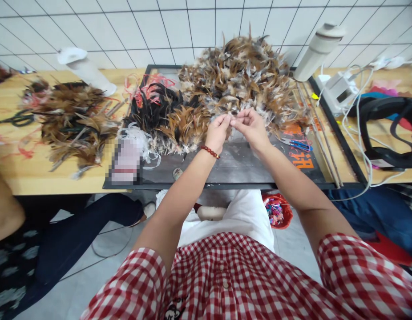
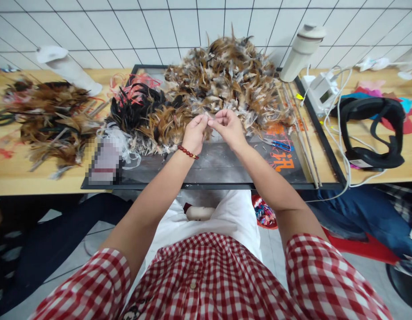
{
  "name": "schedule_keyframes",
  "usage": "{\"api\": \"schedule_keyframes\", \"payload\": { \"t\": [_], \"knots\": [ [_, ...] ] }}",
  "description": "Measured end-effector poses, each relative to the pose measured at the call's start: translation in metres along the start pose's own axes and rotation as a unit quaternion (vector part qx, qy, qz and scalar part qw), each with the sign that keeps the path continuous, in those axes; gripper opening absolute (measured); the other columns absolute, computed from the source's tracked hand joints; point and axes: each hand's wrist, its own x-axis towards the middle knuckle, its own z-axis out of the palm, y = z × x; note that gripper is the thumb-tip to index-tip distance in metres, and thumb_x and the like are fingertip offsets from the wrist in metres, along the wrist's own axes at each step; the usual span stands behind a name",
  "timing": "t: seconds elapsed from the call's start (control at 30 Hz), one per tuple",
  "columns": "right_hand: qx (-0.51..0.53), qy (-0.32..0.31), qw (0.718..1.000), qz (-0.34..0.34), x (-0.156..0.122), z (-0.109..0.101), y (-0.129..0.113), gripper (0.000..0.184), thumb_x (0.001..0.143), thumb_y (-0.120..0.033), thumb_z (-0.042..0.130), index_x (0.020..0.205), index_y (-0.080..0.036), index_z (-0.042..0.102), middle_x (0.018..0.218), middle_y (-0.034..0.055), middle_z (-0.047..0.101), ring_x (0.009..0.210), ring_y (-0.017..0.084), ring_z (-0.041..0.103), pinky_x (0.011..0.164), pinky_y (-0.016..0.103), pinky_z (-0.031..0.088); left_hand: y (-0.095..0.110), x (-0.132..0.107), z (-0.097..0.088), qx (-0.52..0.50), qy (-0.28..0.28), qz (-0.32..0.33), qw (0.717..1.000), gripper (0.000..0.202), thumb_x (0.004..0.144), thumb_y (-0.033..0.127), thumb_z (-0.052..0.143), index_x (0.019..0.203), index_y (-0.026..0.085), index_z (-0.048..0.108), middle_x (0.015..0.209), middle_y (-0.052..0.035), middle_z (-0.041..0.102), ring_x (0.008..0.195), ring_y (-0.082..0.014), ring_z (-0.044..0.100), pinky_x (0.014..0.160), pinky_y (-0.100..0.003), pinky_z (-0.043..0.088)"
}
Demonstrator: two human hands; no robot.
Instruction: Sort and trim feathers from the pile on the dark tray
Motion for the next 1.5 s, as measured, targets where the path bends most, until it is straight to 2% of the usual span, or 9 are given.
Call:
{"api": "schedule_keyframes", "payload": {
  "t": [0.13,0.33,0.43,0.57,0.7,0.9,1.0,1.2,1.5],
  "knots": [
    [-0.043,-0.023,0.998,-0.047,0.0,-0.009,-0.011,0.064,0.075,-0.085,0.074,0.105,-0.029,0.069,0.084,0.0016,0.065,0.083,0.021,0.065,0.078,0.039,0.056,0.006,-0.005,0.002,0.024,-0.033,-0.019,0.999,0.036,0.096,0.046,0.073,0.075,0.018,0.064,0.058,0.0043,0.057,0.056,-0.0068,0.053,0.059,-0.018,0.045],
    [-0.028,-0.069,0.995,-0.066,0.002,-0.018,-0.01,0.063,0.073,-0.087,0.074,0.082,-0.025,0.068,0.072,0.0012,0.063,0.073,0.019,0.061,0.076,0.038,0.055,0.012,-0.014,0.002,0.029,-0.126,-0.047,0.991,0.037,0.097,0.028,0.072,0.065,0.016,0.058,0.051,0.0056,0.051,0.048,-0.0053,0.048,0.054,-0.018,0.038],
    [-0.131,-0.023,0.985,-0.109,0.013,-0.037,-0.001,0.056,0.085,-0.079,0.068,0.083,-0.023,0.069,0.079,0.0031,0.065,0.082,0.02,0.062,0.083,0.038,0.054,0.01,-0.012,0.001,0.026,-0.108,-0.061,0.992,0.033,0.101,0.022,0.066,0.068,0.016,0.062,0.05,0.0065,0.048,0.046,-0.0045,0.044,0.052,-0.017,0.035],
    [-0.313,0.062,0.935,-0.156,0.022,-0.073,0.009,0.028,0.098,-0.045,0.061,0.094,-0.021,0.076,0.095,0.0078,0.069,0.091,0.024,0.063,0.09,0.043,0.052,0.01,-0.006,-0.001,0.003,-0.021,-0.061,0.998,0.035,0.103,0.024,0.061,0.069,0.017,0.059,0.05,0.0078,0.043,0.045,-0.0045,0.041,0.05,-0.017,0.034],
    [-0.451,-0.036,0.877,-0.163,0.017,-0.085,0.01,0.03,0.091,-0.02,0.054,0.104,-0.02,0.082,0.101,0.0124,0.07,0.099,0.03,0.063,0.092,0.048,0.05,0.011,-0.002,-0.003,-0.008,0.019,-0.062,0.998,0.031,0.102,0.026,0.064,0.072,0.019,0.058,0.051,0.0083,0.042,0.046,-0.0051,0.041,0.049,-0.017,0.034],
    [-0.54,-0.123,0.821,-0.139,0.007,-0.064,0.01,0.034,0.09,-0.018,0.055,0.107,-0.021,0.084,0.111,0.0166,0.071,0.11,0.035,0.057,0.098,0.054,0.043,0.011,-0.001,-0.003,0.002,0.029,-0.06,0.998,0.031,0.101,0.032,0.066,0.073,0.019,0.059,0.052,0.0083,0.042,0.046,-0.0045,0.042,0.049,-0.016,0.036],
    [-0.516,-0.09,0.842,-0.129,0.007,-0.054,0.01,0.022,0.09,-0.021,0.058,0.091,-0.019,0.08,0.108,0.0167,0.071,0.111,0.035,0.058,0.098,0.053,0.044,0.012,-0.002,-0.002,0.003,0.028,-0.06,0.998,0.031,0.1,0.031,0.067,0.073,0.019,0.06,0.052,0.0081,0.042,0.046,-0.0047,0.042,0.049,-0.016,0.036],
    [-0.154,-0.037,0.987,-0.016,0.003,-0.021,0.009,0.022,0.089,-0.04,0.07,0.079,-0.022,0.061,0.071,-0.0002,0.059,0.069,0.017,0.053,0.07,0.032,0.045,0.009,-0.001,-0.001,-0.007,0.033,-0.068,0.997,0.024,0.099,0.028,0.067,0.077,0.018,0.065,0.06,0.0059,0.053,0.053,-0.005,0.051,0.055,-0.016,0.042],
    [0.012,-0.093,0.994,0.063,-0.007,-0.004,-0.002,0.042,0.073,-0.053,0.085,0.069,-0.021,0.058,0.061,-0.0056,0.051,0.057,0.009,0.04,0.058,0.026,0.033,-0.004,0.006,-0.003,-0.011,0.012,-0.005,1.0,0.014,0.089,0.023,0.077,0.077,0.017,0.074,0.079,0.001,0.073,0.081,-0.0097,0.066,0.084,-0.02,0.051]
  ]
}}
